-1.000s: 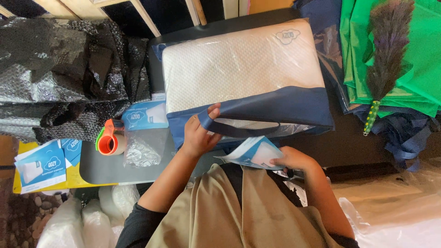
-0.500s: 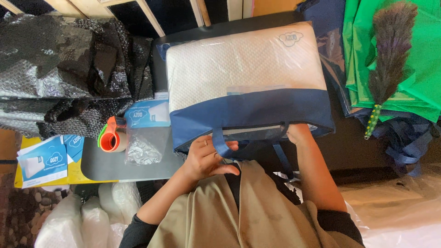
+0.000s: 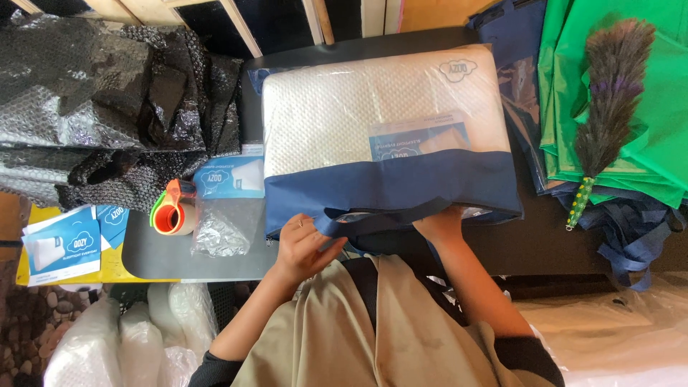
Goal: The person places a pillow into a blue bag, inserts flyers, uses a duster on the bag, and then wraps the bag in black bubble wrap by hand.
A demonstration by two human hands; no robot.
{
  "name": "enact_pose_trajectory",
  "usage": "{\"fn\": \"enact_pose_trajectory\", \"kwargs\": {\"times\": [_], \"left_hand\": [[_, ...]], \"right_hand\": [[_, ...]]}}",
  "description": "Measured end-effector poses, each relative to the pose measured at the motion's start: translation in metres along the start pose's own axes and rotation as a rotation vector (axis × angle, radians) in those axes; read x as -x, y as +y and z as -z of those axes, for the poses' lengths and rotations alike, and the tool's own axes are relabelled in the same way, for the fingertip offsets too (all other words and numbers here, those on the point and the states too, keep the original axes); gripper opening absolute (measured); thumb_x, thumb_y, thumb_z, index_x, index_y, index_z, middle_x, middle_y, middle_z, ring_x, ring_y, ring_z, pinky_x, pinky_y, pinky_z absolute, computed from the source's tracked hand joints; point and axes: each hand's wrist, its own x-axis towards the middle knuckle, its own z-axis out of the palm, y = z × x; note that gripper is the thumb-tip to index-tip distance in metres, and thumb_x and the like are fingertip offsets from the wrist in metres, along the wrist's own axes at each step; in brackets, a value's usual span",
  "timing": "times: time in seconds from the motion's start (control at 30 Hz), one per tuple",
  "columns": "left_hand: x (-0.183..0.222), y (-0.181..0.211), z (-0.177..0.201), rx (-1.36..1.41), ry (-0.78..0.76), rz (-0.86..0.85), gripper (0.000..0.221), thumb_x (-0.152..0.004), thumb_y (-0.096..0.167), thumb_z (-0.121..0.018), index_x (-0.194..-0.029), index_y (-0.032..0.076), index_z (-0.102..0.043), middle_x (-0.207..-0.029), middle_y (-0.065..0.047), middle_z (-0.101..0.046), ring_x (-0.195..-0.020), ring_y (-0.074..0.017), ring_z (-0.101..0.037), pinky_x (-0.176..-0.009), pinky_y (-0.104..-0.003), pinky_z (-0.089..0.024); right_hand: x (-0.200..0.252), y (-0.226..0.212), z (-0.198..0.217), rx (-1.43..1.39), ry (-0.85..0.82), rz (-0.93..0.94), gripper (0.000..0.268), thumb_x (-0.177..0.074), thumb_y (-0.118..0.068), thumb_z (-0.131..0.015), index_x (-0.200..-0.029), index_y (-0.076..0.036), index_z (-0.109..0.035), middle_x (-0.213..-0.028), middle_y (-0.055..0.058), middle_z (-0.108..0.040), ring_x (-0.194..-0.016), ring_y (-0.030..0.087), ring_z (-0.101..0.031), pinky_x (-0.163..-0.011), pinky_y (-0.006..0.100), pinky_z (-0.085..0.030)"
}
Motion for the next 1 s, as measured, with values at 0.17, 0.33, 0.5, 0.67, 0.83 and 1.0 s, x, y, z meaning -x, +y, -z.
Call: {"fn": "enact_pose_trajectory", "kwargs": {"times": [0.17,0.33,0.5,0.67,0.83,1.0], "left_hand": [[0.008,-0.002,0.008,0.107,0.026,0.228,0.011,-0.091,0.017,-0.074,-0.088,0.008,-0.08,-0.054,0.0,-0.047,-0.045,-0.0218,-0.047,-0.049,-0.035,-0.046],[0.053,-0.029,0.03,0.069,0.071,0.499,0.011,-0.094,0.015,-0.073,-0.088,0.007,-0.079,-0.057,-0.007,-0.056,-0.051,-0.0259,-0.054,-0.055,-0.037,-0.046],[0.103,-0.041,0.054,-0.369,-0.237,0.836,0.063,-0.067,0.011,-0.093,-0.121,-0.001,-0.061,-0.113,-0.028,-0.06,-0.105,-0.0497,-0.064,-0.092,-0.059,-0.052],[0.191,-0.084,0.062,-0.512,-0.215,0.862,0.043,-0.074,0.002,-0.084,-0.105,0.006,-0.055,-0.107,-0.017,-0.057,-0.1,-0.0423,-0.066,-0.087,-0.052,-0.055],[0.217,-0.11,0.075,-0.537,-0.26,0.871,0.031,-0.078,0.001,-0.072,-0.095,0.017,-0.052,-0.101,-0.006,-0.055,-0.087,-0.0332,-0.068,-0.075,-0.043,-0.057],[0.217,-0.124,0.083,-0.402,-0.273,0.991,0.034,-0.081,-0.007,-0.06,-0.101,0.013,-0.04,-0.097,-0.013,-0.047,-0.077,-0.0384,-0.063,-0.058,-0.038,-0.052]], "right_hand": [[-0.072,-0.044,-0.024,0.276,0.134,0.273,0.035,-0.104,-0.039,-0.049,-0.138,-0.039,-0.058,-0.136,0.007,-0.059,-0.114,0.031,-0.06,-0.093,0.049,-0.049],[-0.1,-0.081,-0.022,0.554,0.268,0.551,0.04,-0.109,-0.044,-0.04,-0.146,-0.046,-0.054,-0.148,0.006,-0.057,-0.127,0.034,-0.061,-0.102,0.053,-0.048],[-0.104,-0.097,-0.022,0.961,0.144,0.526,0.053,-0.11,-0.042,-0.022,-0.163,-0.044,-0.025,-0.168,0.005,-0.034,-0.154,0.031,-0.033,-0.118,0.063,-0.026],[-0.043,-0.163,0.032,0.46,-0.07,0.475,0.029,-0.098,-0.05,-0.053,-0.122,-0.034,-0.056,-0.122,0.001,-0.062,-0.115,0.027,-0.059,-0.099,0.05,-0.047],[0.052,-0.114,0.026,0.207,-0.248,0.361,0.015,-0.082,-0.039,-0.073,-0.08,-0.024,-0.074,-0.071,0.004,-0.067,-0.076,0.03,-0.07,-0.07,0.048,-0.054],[0.056,-0.063,0.083,0.367,-0.213,-0.409,0.027,-0.093,-0.03,-0.074,-0.107,-0.008,-0.068,-0.117,0.021,-0.07,-0.123,0.038,-0.061,-0.112,0.051,-0.039]]}}
